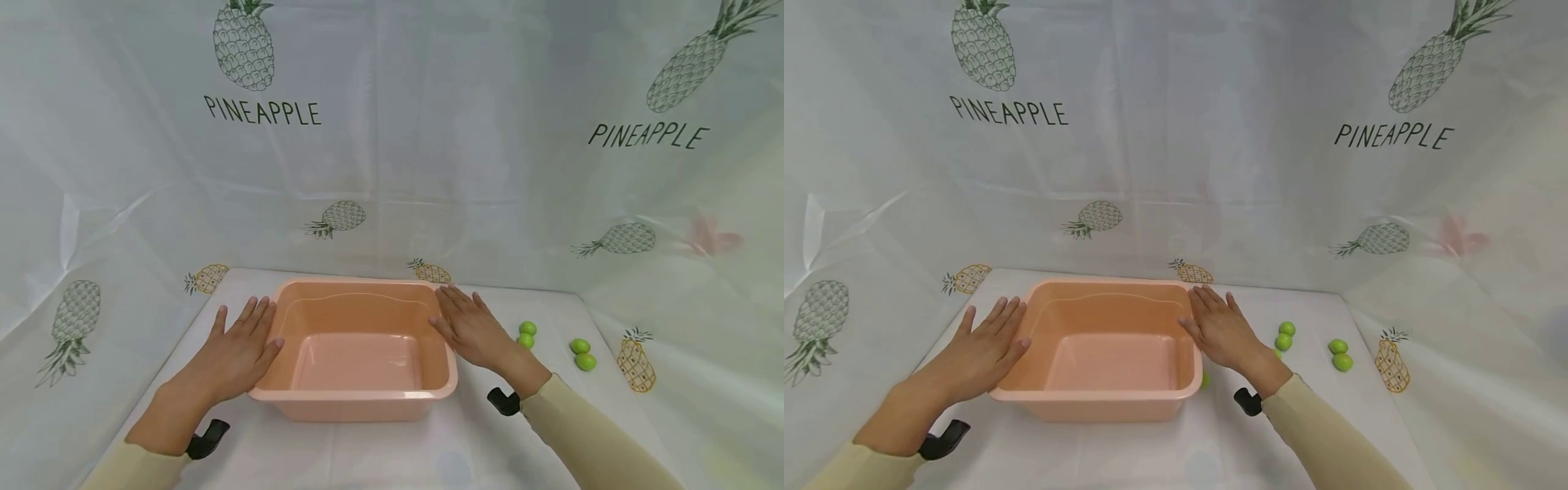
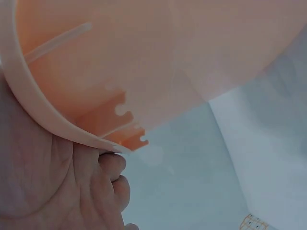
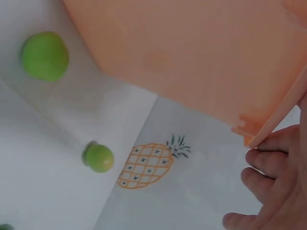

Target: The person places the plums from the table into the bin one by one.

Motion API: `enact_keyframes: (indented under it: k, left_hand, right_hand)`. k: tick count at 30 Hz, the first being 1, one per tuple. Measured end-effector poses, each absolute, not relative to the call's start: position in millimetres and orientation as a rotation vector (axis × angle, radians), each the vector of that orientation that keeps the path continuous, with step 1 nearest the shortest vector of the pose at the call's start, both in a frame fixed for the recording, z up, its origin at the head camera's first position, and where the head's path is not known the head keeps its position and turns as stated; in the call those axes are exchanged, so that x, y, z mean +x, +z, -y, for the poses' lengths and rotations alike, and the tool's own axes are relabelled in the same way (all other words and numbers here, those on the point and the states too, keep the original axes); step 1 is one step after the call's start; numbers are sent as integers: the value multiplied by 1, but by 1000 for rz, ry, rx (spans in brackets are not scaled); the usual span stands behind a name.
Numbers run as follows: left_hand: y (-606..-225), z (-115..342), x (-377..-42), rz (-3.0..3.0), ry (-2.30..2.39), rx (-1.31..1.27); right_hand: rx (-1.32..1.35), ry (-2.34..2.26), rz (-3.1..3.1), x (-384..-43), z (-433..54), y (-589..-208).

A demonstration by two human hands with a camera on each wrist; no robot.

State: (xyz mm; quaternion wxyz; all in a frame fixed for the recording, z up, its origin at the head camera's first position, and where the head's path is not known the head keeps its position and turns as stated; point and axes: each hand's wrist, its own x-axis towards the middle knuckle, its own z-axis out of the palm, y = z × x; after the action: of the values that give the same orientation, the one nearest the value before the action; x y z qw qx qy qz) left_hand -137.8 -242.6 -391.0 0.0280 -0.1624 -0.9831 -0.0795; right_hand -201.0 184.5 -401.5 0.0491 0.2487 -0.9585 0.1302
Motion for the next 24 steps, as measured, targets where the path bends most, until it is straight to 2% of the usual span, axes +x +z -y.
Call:
enact_keyframes:
  k: [5,11,17,24]
  left_hand:
    - [-392,241,-140,3043,-267,-494]
    - [-395,241,-140,3057,-313,-480]
    - [-394,243,-140,3058,-332,-499]
    - [-393,244,-141,3064,-340,-499]
  right_hand:
    - [668,425,2837,-201,-200,-414]
    - [607,369,2709,-192,-228,-447]
    - [664,243,2713,-174,-240,-493]
    - [761,197,2731,-167,-230,-519]
